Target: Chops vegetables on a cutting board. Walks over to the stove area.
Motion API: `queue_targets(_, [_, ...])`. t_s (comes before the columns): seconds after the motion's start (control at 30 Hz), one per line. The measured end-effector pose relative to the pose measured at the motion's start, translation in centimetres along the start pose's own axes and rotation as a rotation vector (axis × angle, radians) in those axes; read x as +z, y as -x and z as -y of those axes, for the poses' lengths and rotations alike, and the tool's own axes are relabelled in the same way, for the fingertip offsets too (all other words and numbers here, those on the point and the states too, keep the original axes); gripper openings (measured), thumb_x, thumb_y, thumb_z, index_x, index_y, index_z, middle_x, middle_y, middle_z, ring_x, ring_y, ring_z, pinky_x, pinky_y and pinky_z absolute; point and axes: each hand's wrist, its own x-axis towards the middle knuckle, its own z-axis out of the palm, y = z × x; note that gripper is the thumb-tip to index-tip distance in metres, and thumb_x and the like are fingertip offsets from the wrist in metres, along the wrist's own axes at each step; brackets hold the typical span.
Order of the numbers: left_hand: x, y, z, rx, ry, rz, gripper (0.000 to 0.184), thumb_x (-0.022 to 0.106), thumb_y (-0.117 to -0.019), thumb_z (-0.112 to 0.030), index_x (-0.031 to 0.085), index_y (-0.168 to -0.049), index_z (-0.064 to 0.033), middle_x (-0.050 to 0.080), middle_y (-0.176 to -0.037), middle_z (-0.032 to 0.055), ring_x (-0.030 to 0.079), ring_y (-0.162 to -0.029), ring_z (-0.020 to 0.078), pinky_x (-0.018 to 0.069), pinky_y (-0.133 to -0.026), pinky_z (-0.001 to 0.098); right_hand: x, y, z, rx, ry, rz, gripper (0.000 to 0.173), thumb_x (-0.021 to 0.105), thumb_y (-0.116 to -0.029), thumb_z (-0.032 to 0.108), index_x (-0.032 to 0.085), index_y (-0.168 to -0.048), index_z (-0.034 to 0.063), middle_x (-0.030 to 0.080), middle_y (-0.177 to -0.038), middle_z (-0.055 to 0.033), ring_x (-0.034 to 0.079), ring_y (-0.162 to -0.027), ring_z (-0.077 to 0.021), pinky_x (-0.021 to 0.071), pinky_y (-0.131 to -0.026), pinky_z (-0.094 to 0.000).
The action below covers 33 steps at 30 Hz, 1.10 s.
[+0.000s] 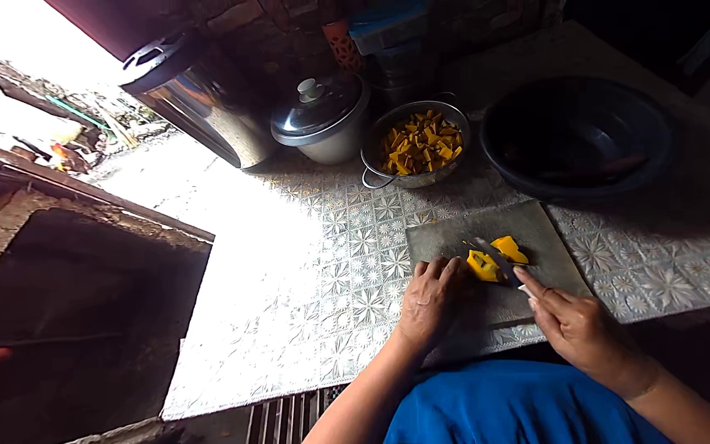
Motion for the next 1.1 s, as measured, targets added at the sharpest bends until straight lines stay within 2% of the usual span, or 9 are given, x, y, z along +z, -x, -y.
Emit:
queue_targets(0.17, [-0.5, -1.8, 0.4, 0.013, -0.006, 0.103, 0.028, 0.066, -0.0974, -0.026, 0.075, -0.114, -0.0044, 0.072, -0.110, 0.0183, 0.069, -0.102, 0.0364, 0.0577, -0.088, 0.0464, -1.3, 0.7, -2.5, 0.094, 0.039, -0.094, 0.042, 0.048, -0.0990, 0.016, 0.068, -0.132, -0.0028, 0.072, -0.072, -0.0143, 0.062, -0.052, -0.0220, 0.0512, -0.051, -0.0338])
queue_targets(0.47, [-3.6, -3.7, 1.2, -0.034, 0.145, 0.171, 0.015, 0.066, -0.0908, -0.008, 0.078, -0.100, -0.0054, 0.074, -0.105, 0.0151, 0.072, -0.096, 0.0235, 0.0584, -0.086, 0.0347, -0.2, 3.0, -5.0, 0.190, 0.058, -0.175, 0.043, 0.050, -0.0961, 0.016, 0.069, -0.129, -0.0044, 0.074, -0.076, -0.0178, 0.064, -0.054, -0.0242, 0.0531, -0.054, -0.0341])
queue_targets(0.57, [-6.9, -7.2, 0.8, -0.044, 0.122, 0.190, 0.016, 0.065, -0.0945, -0.010, 0.077, -0.103, -0.0023, 0.074, -0.105, 0.0151, 0.071, -0.097, 0.0241, 0.0566, -0.089, 0.0383, 0.0, 2.7, -5.2, 0.192, 0.068, -0.179, 0.044, 0.050, -0.0957, 0.017, 0.070, -0.129, -0.0035, 0.073, -0.074, -0.0172, 0.063, -0.051, -0.0244, 0.0517, -0.052, -0.0357])
queue_targets(0.67, [-10.5, -12.3, 0.8, 0.001, 0.064, 0.000, 0.021, 0.072, -0.0920, -0.009, 0.075, -0.111, -0.0030, 0.072, -0.111, 0.0162, 0.070, -0.101, 0.0268, 0.0576, -0.089, 0.0446, -0.1, 2.8, -5.3, 0.194, 0.081, -0.162, 0.045, 0.049, -0.0959, 0.018, 0.069, -0.131, -0.0015, 0.075, -0.079, -0.0176, 0.066, -0.055, -0.0261, 0.0540, -0.054, -0.0374])
queue_targets(0.77, [-13.5, -16.7, 0.1, -0.013, 0.080, -0.141, 0.048, 0.070, -0.0944, -0.010, 0.059, -0.140, -0.0030, 0.057, -0.141, 0.0214, 0.060, -0.127, 0.0309, 0.0528, -0.103, 0.0447, 0.0, 3.1, -5.2, 0.214, 0.059, -0.161, 0.046, 0.048, -0.0982, 0.021, 0.068, -0.132, -0.0022, 0.073, -0.075, -0.0173, 0.063, -0.052, -0.0257, 0.0523, -0.051, -0.0383])
queue_targets(0.83, [-14.3, -17.7, -0.7, -0.009, 0.087, -0.199, 0.045, 0.064, -0.0990, -0.011, 0.058, -0.143, -0.0050, 0.055, -0.145, 0.0196, 0.060, -0.127, 0.0277, 0.0533, -0.102, 0.0400, -0.1, 3.1, -5.1, 0.221, 0.060, -0.159, 0.046, 0.047, -0.0984, 0.020, 0.068, -0.133, -0.0028, 0.074, -0.076, -0.0173, 0.065, -0.054, -0.0249, 0.0540, -0.053, -0.0371])
queue_targets(0.93, [-12.8, -15.9, -1.4, 0.037, 0.086, -0.200, 0.030, 0.064, -0.0986, -0.012, 0.068, -0.126, -0.0019, 0.065, -0.129, 0.0180, 0.068, -0.112, 0.0246, 0.0580, -0.094, 0.0406, -0.2, 3.1, -5.1, 0.216, 0.060, -0.163, 0.046, 0.048, -0.0982, 0.020, 0.068, -0.132, -0.0019, 0.072, -0.073, -0.0158, 0.063, -0.053, -0.0229, 0.0533, -0.053, -0.0350])
queue_targets(1.0, [-10.1, -12.9, -1.3, 0.080, 0.091, -0.057, 0.029, 0.068, -0.0951, -0.011, 0.069, -0.122, -0.0010, 0.067, -0.119, 0.0172, 0.071, -0.096, 0.0231, 0.0609, -0.082, 0.0403, -0.1, 3.1, -5.2, 0.207, 0.060, -0.162, 0.045, 0.049, -0.0979, 0.020, 0.069, -0.131, -0.0020, 0.073, -0.074, -0.0157, 0.064, -0.053, -0.0239, 0.0533, -0.052, -0.0365])
queue_targets(1.1, [-5.3, -7.8, -0.5, 0.159, 0.173, 0.231, 0.036, 0.076, -0.0903, -0.020, 0.072, -0.124, -0.0070, 0.070, -0.123, 0.0138, 0.068, -0.111, 0.0251, 0.0550, -0.095, 0.0408, -0.1, 3.0, -5.2, 0.201, 0.056, -0.156, 0.045, 0.048, -0.0977, 0.019, 0.068, -0.132, -0.0014, 0.076, -0.084, -0.0171, 0.066, -0.055, -0.0258, 0.0543, -0.054, -0.0386])
